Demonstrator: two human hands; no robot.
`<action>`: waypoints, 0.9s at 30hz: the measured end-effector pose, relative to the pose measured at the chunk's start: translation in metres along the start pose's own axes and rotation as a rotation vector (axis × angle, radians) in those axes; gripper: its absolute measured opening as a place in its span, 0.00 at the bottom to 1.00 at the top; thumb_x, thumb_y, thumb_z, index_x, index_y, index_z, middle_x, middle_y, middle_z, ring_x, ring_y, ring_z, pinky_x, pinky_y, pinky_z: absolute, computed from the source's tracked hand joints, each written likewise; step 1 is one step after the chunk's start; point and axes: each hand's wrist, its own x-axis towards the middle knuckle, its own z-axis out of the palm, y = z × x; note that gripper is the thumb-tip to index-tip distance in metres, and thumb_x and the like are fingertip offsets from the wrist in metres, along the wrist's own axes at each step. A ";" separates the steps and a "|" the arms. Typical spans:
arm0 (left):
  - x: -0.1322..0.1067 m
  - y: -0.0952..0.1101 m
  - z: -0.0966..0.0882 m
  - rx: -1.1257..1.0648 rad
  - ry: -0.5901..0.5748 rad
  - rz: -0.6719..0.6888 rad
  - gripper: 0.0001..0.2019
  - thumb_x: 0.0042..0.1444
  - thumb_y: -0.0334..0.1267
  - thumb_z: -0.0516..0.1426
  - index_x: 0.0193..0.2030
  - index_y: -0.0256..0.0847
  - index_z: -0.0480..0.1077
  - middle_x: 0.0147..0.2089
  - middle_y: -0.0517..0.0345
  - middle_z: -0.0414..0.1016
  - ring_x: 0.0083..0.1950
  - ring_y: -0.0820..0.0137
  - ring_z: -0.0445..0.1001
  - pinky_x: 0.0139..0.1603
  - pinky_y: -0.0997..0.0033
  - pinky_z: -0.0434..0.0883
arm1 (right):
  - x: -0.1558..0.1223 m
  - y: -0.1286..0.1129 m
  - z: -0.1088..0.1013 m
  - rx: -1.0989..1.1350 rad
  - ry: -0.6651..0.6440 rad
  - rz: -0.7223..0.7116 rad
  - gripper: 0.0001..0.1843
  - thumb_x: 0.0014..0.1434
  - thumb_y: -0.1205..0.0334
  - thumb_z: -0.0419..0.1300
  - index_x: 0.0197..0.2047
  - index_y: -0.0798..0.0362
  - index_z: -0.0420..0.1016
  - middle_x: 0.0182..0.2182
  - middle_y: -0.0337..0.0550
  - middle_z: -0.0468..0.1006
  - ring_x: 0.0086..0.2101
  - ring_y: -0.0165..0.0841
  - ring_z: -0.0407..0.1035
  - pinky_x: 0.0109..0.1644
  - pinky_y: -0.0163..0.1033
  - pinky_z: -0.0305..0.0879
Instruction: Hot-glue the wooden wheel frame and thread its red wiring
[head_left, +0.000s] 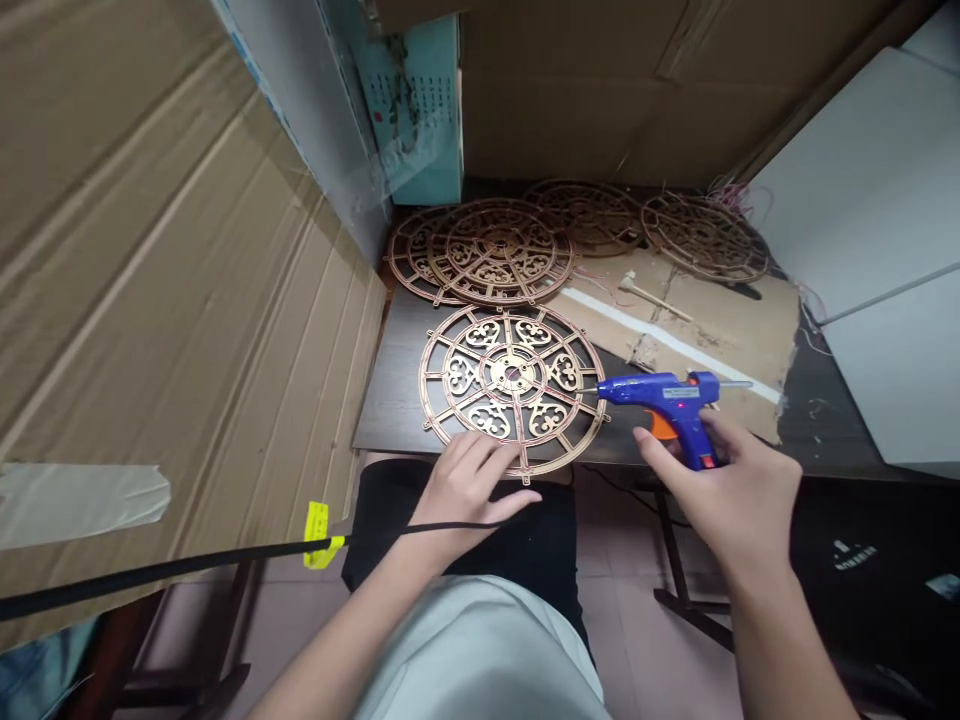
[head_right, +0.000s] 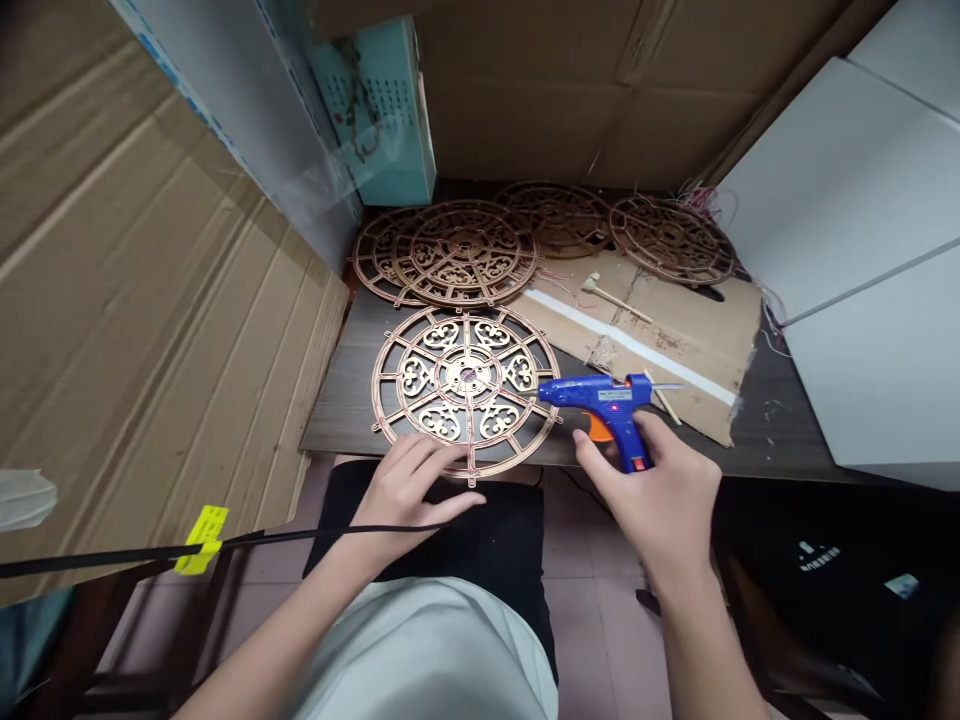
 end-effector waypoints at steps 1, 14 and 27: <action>0.001 -0.003 -0.001 -0.026 -0.039 0.039 0.16 0.62 0.42 0.64 0.53 0.39 0.71 0.45 0.50 0.76 0.46 0.63 0.72 0.49 0.61 0.70 | -0.001 0.000 0.001 -0.004 -0.006 -0.021 0.20 0.50 0.45 0.70 0.35 0.54 0.77 0.20 0.35 0.71 0.20 0.29 0.63 0.30 0.36 0.63; 0.007 -0.015 -0.007 -0.012 -0.145 0.158 0.14 0.66 0.29 0.58 0.56 0.42 0.71 0.49 0.52 0.75 0.49 0.64 0.71 0.50 0.62 0.69 | -0.028 0.005 0.001 -0.015 -0.128 -0.299 0.14 0.55 0.54 0.66 0.40 0.55 0.76 0.23 0.36 0.74 0.20 0.28 0.64 0.28 0.33 0.63; 0.008 -0.016 -0.009 0.059 -0.188 0.188 0.11 0.64 0.26 0.57 0.49 0.44 0.74 0.49 0.55 0.77 0.50 0.65 0.72 0.50 0.62 0.68 | -0.037 0.018 -0.002 -0.048 -0.106 -0.298 0.15 0.54 0.52 0.67 0.38 0.55 0.75 0.20 0.33 0.69 0.19 0.25 0.60 0.26 0.32 0.60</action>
